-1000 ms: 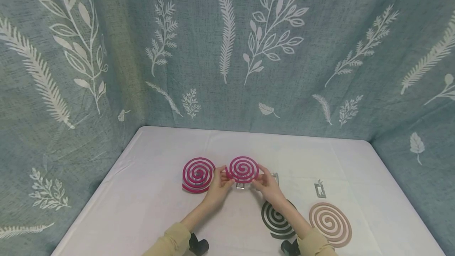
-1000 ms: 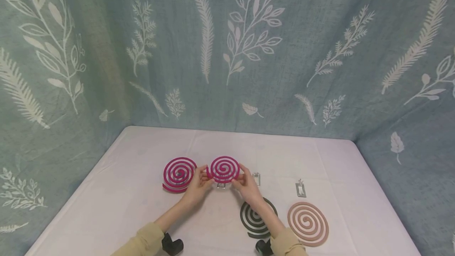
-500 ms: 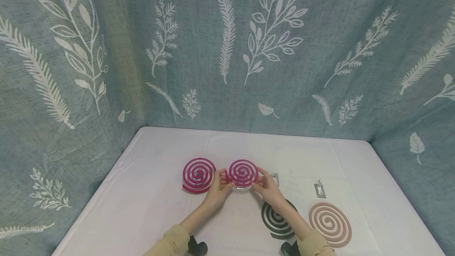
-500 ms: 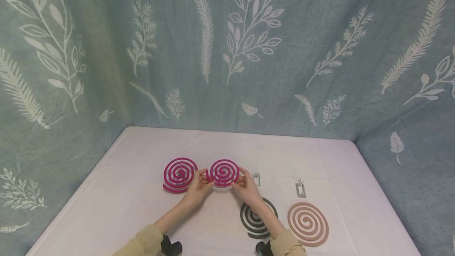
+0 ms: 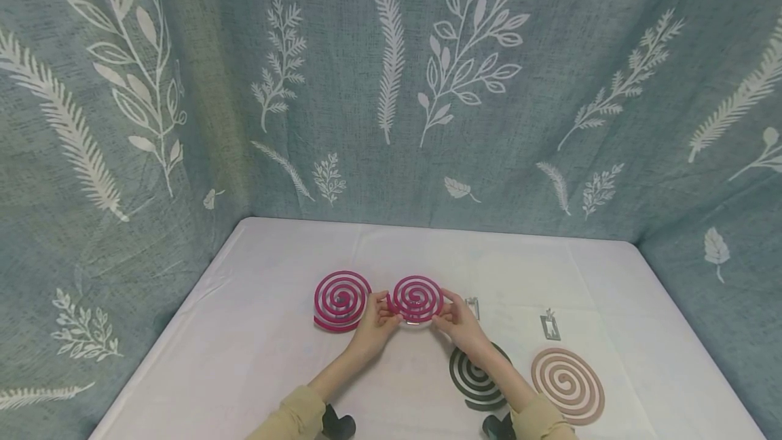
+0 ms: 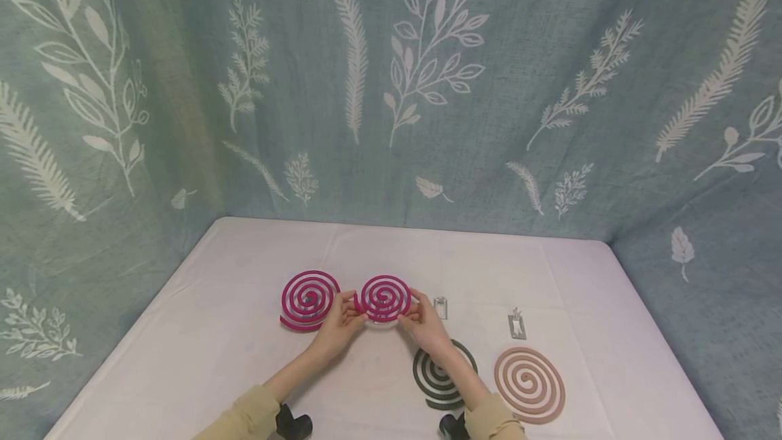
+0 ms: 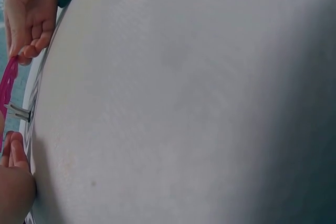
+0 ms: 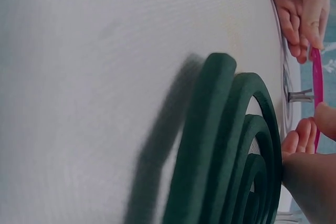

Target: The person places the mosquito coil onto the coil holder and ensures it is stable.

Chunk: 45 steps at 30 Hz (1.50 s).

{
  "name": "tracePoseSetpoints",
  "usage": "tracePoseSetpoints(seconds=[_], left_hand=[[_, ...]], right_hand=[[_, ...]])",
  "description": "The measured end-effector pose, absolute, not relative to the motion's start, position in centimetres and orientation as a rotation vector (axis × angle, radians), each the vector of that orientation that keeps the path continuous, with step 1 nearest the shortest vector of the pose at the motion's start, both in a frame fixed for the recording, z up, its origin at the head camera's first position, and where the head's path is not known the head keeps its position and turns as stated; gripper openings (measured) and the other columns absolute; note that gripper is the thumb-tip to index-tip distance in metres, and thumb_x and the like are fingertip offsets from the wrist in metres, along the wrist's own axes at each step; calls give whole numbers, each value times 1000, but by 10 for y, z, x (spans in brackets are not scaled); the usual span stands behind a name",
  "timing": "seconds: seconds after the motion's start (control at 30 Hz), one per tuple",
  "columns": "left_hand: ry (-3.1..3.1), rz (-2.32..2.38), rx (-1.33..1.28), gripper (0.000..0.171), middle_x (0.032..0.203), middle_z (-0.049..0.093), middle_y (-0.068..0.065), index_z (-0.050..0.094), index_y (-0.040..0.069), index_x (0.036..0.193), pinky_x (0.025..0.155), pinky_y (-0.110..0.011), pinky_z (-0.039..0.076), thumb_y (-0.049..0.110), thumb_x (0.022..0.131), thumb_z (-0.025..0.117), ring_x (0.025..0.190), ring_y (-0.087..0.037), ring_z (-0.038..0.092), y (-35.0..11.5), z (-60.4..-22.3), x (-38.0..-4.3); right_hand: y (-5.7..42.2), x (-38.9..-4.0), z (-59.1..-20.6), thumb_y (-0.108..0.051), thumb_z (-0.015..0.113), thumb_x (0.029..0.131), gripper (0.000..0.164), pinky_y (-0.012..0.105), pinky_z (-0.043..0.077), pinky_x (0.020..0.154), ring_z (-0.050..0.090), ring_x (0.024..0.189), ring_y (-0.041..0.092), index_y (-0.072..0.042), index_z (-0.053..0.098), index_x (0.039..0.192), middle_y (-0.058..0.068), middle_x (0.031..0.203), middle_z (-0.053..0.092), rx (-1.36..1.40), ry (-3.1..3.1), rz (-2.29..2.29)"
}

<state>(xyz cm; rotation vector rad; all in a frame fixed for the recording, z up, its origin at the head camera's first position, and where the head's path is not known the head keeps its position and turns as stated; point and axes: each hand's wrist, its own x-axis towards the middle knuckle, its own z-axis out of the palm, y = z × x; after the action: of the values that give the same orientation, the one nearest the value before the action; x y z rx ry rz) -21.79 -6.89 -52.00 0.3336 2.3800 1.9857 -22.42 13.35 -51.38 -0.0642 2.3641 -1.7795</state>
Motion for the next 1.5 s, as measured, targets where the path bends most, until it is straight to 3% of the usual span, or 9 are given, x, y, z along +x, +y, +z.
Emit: tracePoseSetpoints(seconds=[0.23,0.43,0.8,1.03,1.5], left_hand=[[2396,1948,316,54,114,54,-28,29,-10,133,86,-25,51,2,90,59,103,-33,57,-69,-521,-218],[2381,1976,318,55,113,55,-28,29,-10,134,81,-18,50,1,90,59,101,-34,57,-69,-523,-219],[2375,1951,276,56,105,60,-21,31,-6,134,75,-13,46,5,89,62,88,-10,54,-71,-520,-217],[2381,1971,294,55,103,62,-23,32,-7,132,75,-15,48,3,88,62,88,-14,56,-71,-519,-217],[2366,1974,261,53,99,62,-24,33,-9,130,72,-15,47,1,87,62,83,-13,57,-71,-522,-220]], right_hand=[[133,-226,-516,-6,60,90,61,24,47,76,54,88,14,-1,31,144,13,107,59,-56,2377,-1771],[134,-226,-515,-7,60,90,62,25,47,76,54,88,14,-2,31,144,13,107,60,-61,2368,-1777],[134,-222,-513,-5,59,90,61,21,46,75,54,87,11,-2,30,144,13,107,61,-73,2339,-1806],[134,-224,-513,-4,60,89,62,24,46,76,54,86,13,0,31,143,12,104,61,-73,2349,-1791],[134,-228,-513,-2,61,88,63,20,45,71,53,82,11,3,30,142,9,96,60,-76,2322,-1792]])
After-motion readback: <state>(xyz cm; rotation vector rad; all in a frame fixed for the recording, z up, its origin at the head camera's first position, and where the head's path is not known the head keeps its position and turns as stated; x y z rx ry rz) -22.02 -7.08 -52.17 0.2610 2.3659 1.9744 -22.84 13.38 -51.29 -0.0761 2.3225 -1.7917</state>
